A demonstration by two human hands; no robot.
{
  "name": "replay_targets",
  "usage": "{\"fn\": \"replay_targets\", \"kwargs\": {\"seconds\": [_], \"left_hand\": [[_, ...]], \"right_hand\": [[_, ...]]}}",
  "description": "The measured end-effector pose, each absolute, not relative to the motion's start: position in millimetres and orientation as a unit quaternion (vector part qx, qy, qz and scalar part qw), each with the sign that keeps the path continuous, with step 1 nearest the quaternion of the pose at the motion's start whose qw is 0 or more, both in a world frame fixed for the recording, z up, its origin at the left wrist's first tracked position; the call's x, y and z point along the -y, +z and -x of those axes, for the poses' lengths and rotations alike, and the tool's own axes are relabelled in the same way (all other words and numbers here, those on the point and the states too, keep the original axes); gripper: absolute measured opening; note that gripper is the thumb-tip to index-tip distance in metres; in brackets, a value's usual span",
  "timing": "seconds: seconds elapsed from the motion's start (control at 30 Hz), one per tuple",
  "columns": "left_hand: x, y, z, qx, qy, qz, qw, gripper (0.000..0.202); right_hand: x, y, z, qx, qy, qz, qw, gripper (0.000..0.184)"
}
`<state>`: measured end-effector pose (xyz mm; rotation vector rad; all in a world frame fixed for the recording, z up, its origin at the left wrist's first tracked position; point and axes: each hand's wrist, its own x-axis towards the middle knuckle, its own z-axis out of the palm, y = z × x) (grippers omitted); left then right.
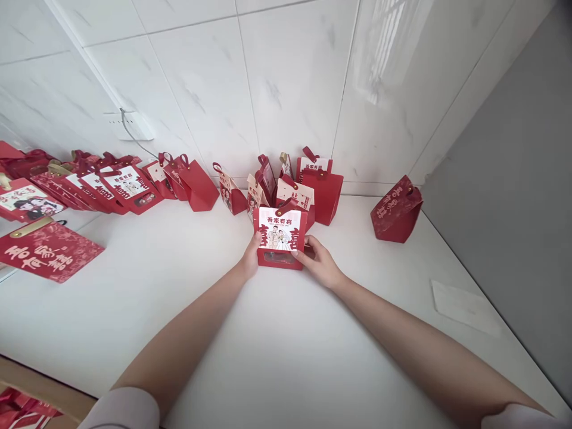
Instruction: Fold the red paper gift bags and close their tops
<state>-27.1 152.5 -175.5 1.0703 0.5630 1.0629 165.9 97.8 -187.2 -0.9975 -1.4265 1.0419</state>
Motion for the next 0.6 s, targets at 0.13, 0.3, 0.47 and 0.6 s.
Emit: {"fn": "replay_targets", "kwargs": {"seconds": [0.13, 0.3, 0.47, 0.6], "left_hand": [[-152.4, -175.9, 22.6, -0.267, 0.482, -0.473, 0.688, 0.063], [-153.4, -176.2, 21.4, -0.293, 0.498, -0.466, 0.670, 0.062], [-154.0, -175.8, 21.1, -0.314, 0.494, -0.489, 0.647, 0.060], [-152.1, -173.7, 19.8, -0.312, 0.473, -0.534, 0.628, 0.060]], "right_hand": [[-98.6, -189.0, -166.9, 0.585, 0.443, 0.428, 0.527, 0.034], [-99.3, -189.4, -166.5, 0.569, 0.465, 0.421, 0.531, 0.032], [-100.1, -191.4, -166.8, 0.566, 0.464, 0.422, 0.535, 0.031], [-100.0, -189.6, -169.0, 0.554, 0.463, 0.425, 0.545, 0.031]]}}
